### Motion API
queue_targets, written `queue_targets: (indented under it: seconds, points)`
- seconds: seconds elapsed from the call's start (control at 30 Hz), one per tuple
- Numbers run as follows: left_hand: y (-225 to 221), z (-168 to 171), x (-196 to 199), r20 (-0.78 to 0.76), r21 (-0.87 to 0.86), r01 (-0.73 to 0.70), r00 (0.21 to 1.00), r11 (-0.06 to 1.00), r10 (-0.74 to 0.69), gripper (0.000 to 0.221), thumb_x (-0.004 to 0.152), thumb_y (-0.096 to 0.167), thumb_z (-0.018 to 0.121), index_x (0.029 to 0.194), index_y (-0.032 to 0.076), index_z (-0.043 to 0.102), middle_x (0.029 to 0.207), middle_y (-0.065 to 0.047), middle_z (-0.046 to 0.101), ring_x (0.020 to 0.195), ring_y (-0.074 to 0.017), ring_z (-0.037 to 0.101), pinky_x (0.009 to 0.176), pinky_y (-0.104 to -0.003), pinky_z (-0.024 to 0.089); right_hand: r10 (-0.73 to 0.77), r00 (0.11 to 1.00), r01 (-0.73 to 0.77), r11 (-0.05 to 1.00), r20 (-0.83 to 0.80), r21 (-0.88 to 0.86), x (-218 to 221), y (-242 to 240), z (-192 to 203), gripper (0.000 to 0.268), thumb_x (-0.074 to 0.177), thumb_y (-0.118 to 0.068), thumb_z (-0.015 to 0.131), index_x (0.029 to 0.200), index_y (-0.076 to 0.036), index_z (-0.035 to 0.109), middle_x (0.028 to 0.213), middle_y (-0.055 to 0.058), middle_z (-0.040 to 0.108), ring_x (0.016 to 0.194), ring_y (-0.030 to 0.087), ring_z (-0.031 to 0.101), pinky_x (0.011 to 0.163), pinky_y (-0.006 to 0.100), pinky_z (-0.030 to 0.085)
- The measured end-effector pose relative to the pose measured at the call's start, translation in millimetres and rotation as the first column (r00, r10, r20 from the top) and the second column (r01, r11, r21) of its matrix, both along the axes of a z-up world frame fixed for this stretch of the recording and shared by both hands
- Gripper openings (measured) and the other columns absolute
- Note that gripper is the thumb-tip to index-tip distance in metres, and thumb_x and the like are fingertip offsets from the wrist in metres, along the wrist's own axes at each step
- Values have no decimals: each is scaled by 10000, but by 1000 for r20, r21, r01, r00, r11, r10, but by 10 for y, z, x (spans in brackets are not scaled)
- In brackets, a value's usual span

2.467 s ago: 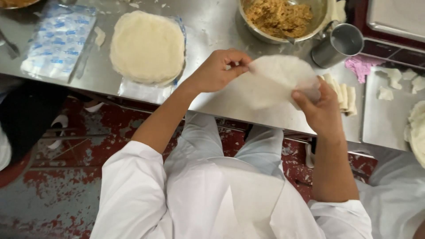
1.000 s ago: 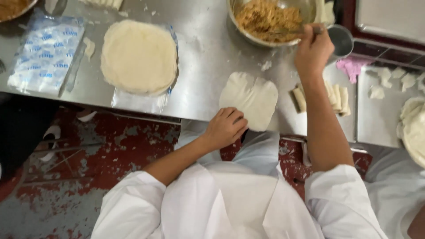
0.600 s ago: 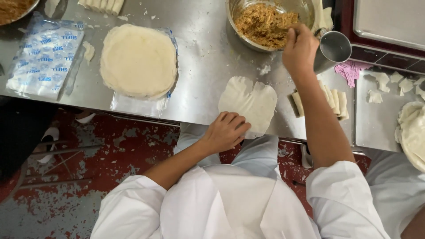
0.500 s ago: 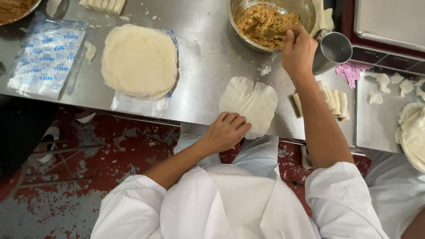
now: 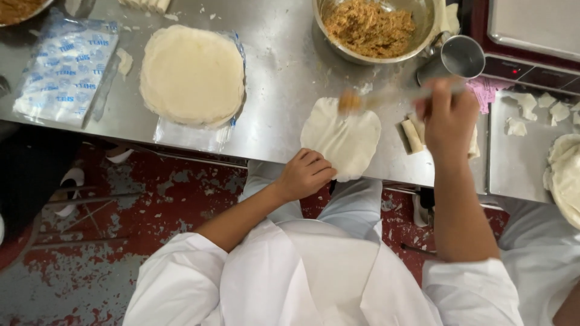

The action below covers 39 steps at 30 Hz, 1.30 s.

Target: A person is rolling spring rolls with filling and then packing the finished rolls into plastic bags on a production line.

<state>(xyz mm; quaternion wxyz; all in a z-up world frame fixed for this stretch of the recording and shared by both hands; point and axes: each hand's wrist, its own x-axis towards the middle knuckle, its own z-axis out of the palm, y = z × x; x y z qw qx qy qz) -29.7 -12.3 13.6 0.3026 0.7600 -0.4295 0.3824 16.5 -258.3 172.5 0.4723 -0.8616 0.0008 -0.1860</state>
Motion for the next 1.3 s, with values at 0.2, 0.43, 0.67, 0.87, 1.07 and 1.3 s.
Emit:
queue_targets:
  seconds: [0.2, 0.43, 0.67, 0.87, 1.07, 1.3]
  points:
    - [-71, -158, -46, -27, -89, 24, 999, 996, -26, 209, 993, 145, 685, 791, 137, 630, 784, 12, 556, 770, -192, 564, 711, -317, 494, 100, 981, -61, 973, -168, 223, -654, -271, -922, 223, 1131, -45, 479, 1030, 9, 671, 758, 132, 680, 593, 145, 581, 563, 268, 509]
    - [-43, 5, 2, -210, 20, 28, 977, 999, -24, 104, 997, 169, 652, 898, 136, 658, 872, -5, 588, 883, -218, 574, 767, -353, 461, -43, 993, 19, 975, -107, -220, -450, -590, -558, 343, 1184, -131, 541, 880, -97, 697, 651, 59, 636, 596, 223, 594, 629, 364, 478]
    - [-149, 44, 326, -454, 160, 57, 890, 985, 23, 134, 953, 199, 653, 959, 71, 691, 923, -139, 632, 929, -336, 571, 809, -474, 455, 46, 943, 138, 848, 330, -512, 393, -218, -548, 274, 1140, -142, 557, 942, -28, 708, 814, 154, 673, 793, 278, 608, 765, 394, 464]
    - [-282, 42, 1000, -301, 215, -142, 932, 966, 204, 176, 922, 226, 659, 1020, 81, 644, 945, -106, 554, 932, -322, 542, 783, -457, 462, 218, 965, 16, 509, 147, -860, 381, 102, -1198, 268, 1055, -177, 574, 946, 10, 732, 935, 211, 631, 877, 392, 584, 788, 479, 425]
    - [-213, 34, 582, -164, 384, -106, 970, 917, 181, 118, 948, 107, 639, 1016, 23, 686, 962, -118, 583, 948, -294, 582, 799, -397, 499, 317, 939, -54, 527, 137, -848, -218, 320, -1576, 269, 1016, -260, 587, 1168, -94, 735, 1062, 82, 642, 1045, 300, 581, 872, 434, 455]
    - [-101, -98, 207, -138, 445, -63, 981, 894, 137, 115, 1005, 65, 579, 1011, 2, 676, 894, -100, 545, 865, -250, 588, 783, -375, 515, 367, 915, -79, 573, 169, -816, -648, 323, -1570, 150, 978, -169, 667, 1088, -75, 709, 966, 69, 604, 942, 272, 599, 804, 371, 420]
